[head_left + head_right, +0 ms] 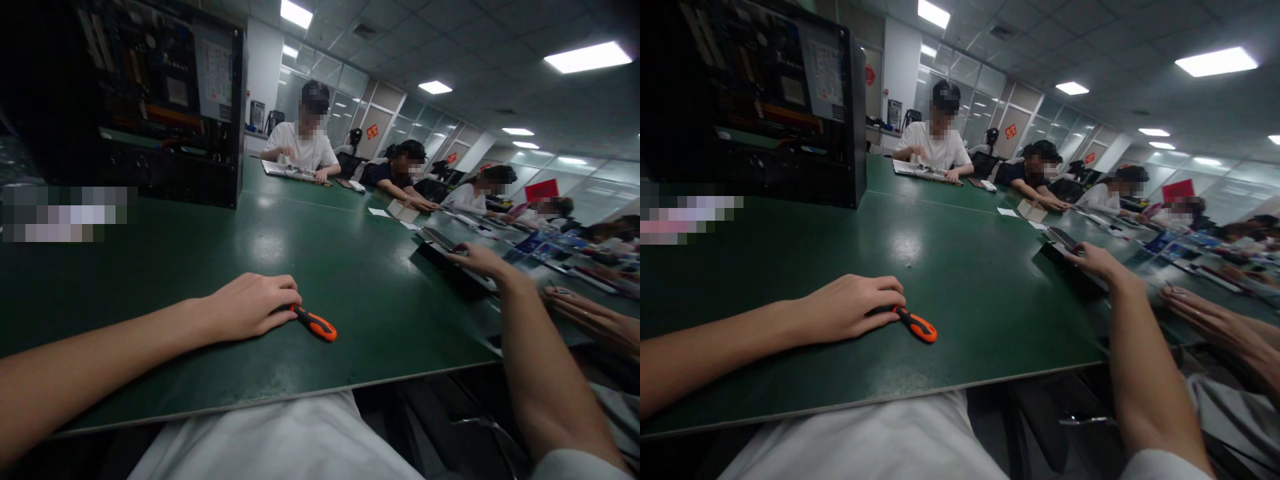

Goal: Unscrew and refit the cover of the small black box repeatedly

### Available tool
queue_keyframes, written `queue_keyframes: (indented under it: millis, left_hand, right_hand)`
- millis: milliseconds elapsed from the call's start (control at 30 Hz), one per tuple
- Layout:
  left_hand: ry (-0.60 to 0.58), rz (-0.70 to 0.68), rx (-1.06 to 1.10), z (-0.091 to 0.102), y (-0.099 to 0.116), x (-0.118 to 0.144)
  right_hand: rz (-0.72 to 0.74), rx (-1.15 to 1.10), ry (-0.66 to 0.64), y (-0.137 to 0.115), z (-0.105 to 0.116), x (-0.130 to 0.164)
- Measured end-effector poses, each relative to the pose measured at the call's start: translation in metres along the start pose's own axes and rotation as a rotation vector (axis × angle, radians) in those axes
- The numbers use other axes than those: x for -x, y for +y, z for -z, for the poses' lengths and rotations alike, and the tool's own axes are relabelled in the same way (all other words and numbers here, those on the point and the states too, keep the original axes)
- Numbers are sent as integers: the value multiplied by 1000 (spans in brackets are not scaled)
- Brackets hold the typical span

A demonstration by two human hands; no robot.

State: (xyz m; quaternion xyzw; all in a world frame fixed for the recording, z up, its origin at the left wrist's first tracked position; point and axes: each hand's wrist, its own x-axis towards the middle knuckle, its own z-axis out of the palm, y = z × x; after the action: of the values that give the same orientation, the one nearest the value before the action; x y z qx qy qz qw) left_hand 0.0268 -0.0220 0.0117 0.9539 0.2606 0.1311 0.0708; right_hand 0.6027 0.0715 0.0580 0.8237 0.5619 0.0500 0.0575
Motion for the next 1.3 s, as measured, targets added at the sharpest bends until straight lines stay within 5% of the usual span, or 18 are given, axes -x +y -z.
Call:
queue_keyframes:
  millis: [133,267,533,700,767,1000,1167,1300]
  left_hand:
    - [43,16,-21,2,-4,0]
    - [185,167,73,7,-4,-3]
    - [516,376,299,13,-17,-9]
    - [615,474,481,12,-27,-10]
    - [628,443,471,11,-28,-11]
    - [520,384,426,6,-17,-10]
    - [530,329,411,7,-12,-10]
    - [502,337,434,8,-12,-11]
  right_hand:
    - [-4,31,-73,-35,7,-15]
    - [156,20,7,-99,7,-7]
    - [909,-188,169,-248,1,97]
    - [1466,-453,262,-289,-3,156]
    - [1565,-525,276,-296,-4,168]
    - [1554,-817,173,-304,-17,166]
    - [1260,-1332,25,-309,-19,159]
    - [1041,-1505,10,-309,-7,162]
